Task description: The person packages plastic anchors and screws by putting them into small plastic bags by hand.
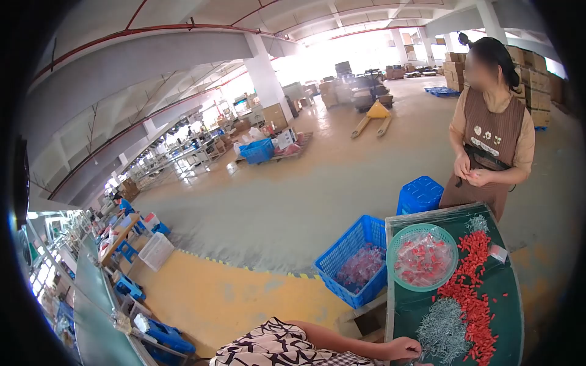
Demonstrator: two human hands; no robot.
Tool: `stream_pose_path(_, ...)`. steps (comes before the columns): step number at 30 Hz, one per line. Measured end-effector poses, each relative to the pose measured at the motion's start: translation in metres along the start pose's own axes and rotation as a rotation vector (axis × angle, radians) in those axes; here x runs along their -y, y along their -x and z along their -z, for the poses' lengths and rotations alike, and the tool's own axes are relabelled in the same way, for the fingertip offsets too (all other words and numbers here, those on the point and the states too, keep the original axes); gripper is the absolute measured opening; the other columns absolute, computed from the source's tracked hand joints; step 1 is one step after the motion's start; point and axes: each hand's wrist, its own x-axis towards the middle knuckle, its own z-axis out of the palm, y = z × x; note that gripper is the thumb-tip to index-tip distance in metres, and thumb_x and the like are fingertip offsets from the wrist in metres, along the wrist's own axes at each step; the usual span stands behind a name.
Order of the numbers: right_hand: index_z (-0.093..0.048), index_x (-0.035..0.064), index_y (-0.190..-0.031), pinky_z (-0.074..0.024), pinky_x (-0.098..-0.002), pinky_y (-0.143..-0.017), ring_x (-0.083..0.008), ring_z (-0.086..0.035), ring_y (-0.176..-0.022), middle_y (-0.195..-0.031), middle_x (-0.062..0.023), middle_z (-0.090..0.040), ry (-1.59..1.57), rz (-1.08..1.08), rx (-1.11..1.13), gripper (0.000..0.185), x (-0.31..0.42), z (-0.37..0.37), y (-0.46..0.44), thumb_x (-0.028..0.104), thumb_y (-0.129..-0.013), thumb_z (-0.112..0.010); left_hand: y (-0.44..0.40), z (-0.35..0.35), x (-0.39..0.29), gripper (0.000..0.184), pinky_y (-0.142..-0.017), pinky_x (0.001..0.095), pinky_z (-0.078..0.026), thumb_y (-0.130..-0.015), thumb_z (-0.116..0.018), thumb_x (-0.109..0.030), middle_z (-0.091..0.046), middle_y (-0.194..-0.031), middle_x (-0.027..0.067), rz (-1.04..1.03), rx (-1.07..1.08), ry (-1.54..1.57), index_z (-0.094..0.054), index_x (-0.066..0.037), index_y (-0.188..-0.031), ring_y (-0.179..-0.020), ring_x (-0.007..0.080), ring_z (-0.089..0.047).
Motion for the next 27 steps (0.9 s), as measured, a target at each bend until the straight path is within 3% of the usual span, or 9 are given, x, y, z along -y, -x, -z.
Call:
stream_pose_path(3, -0.068, 0.0052, -0.096, -0.0497, -0.0297, -0.059, -0.0124, -0.061, -0.062, -0.071, -0.0047, -0.065, -0.003, 0.002, 0.021, 0.023, 0.027, -0.023, -0.009, 0.028, -0.091, -0.064, 0.006, 0.027, -0.026, 0.015, -0.057, 0.0373, -0.041, -0.082, -0.063, -0.01, -0.052, -0.064, 0.012, -0.43, -0.077, -0.258, -0.056, 0.003, -0.079, -0.061, 0.0225, -0.056)
stream_pose_path(4, -0.068, 0.0054, -0.096, -0.0498, -0.0297, -0.06, -0.0125, -0.061, -0.062, -0.073, -0.005, -0.065, 0.003, 0.01, 0.038, 0.023, 0.036, -0.031, -0.013, 0.028, -0.091, -0.064, 0.003, 0.04, -0.015, 0.015, -0.053, 0.0339, -0.041, -0.086, -0.062, -0.01, -0.051, -0.061, 0.0081, -0.514, -0.094, -0.31, -0.056, 0.002, -0.08, -0.057, 0.0163, -0.056)
stream_pose_path(7, -0.068, 0.006, -0.099, -0.0503, -0.0299, -0.061, -0.0129, -0.061, -0.064, -0.076, -0.0057, -0.066, 0.028, 0.03, 0.082, 0.023, 0.065, -0.048, -0.028, 0.028, -0.091, -0.064, 0.034, 0.072, -0.05, 0.013, -0.048, 0.0306, -0.04, -0.089, -0.061, -0.011, -0.053, -0.059, 0.0053, -0.232, -0.099, -0.08, -0.058, 0.001, -0.085, -0.051, 0.012, -0.054)
stream_pose_path(15, -0.066, 0.0076, -0.107, -0.0514, -0.0304, -0.064, -0.014, -0.063, -0.068, -0.085, -0.0076, -0.067, 0.053, 0.021, 0.145, 0.025, 0.104, -0.075, -0.049, 0.027, -0.092, -0.063, 0.05, 0.109, -0.068, 0.009, -0.047, 0.0272, -0.038, -0.091, -0.06, -0.011, -0.055, -0.062, 0.001, -0.295, -0.114, 0.027, -0.06, -0.002, -0.09, -0.049, 0.0084, -0.052)
stream_pose_path(18, -0.066, 0.0082, -0.11, -0.0519, -0.0305, -0.065, -0.0144, -0.063, -0.07, -0.088, -0.0083, -0.067, 0.056, 0.003, 0.165, 0.026, 0.105, -0.074, -0.053, 0.027, -0.093, -0.063, 0.056, 0.112, -0.077, 0.008, -0.053, 0.0295, -0.043, -0.09, -0.061, -0.01, -0.058, -0.067, 0.0038, -0.31, -0.142, -0.061, -0.06, -0.002, -0.09, -0.057, 0.012, -0.056)
stream_pose_path(21, -0.065, 0.0088, -0.113, -0.0523, -0.0307, -0.066, -0.0147, -0.064, -0.072, -0.091, -0.009, -0.068, 0.064, -0.014, 0.192, 0.027, 0.105, -0.071, -0.059, 0.027, -0.093, -0.062, 0.047, 0.113, -0.063, 0.009, -0.062, 0.0323, -0.047, -0.088, -0.062, -0.01, -0.06, -0.072, 0.0075, -0.631, -0.247, -0.247, -0.06, -0.001, -0.09, -0.067, 0.0165, -0.06)
stream_pose_path(27, -0.064, 0.01, -0.118, -0.0532, -0.031, -0.069, -0.0155, -0.064, -0.075, -0.098, -0.0105, -0.068, 0.041, -0.079, 0.26, 0.03, 0.087, -0.054, -0.071, 0.027, -0.094, -0.061, 0.047, 0.107, -0.063, 0.011, -0.067, 0.0335, -0.048, -0.086, -0.064, -0.011, -0.062, -0.076, 0.0098, -0.448, -0.195, -0.153, -0.061, 0.0, -0.088, -0.073, 0.0191, -0.061)
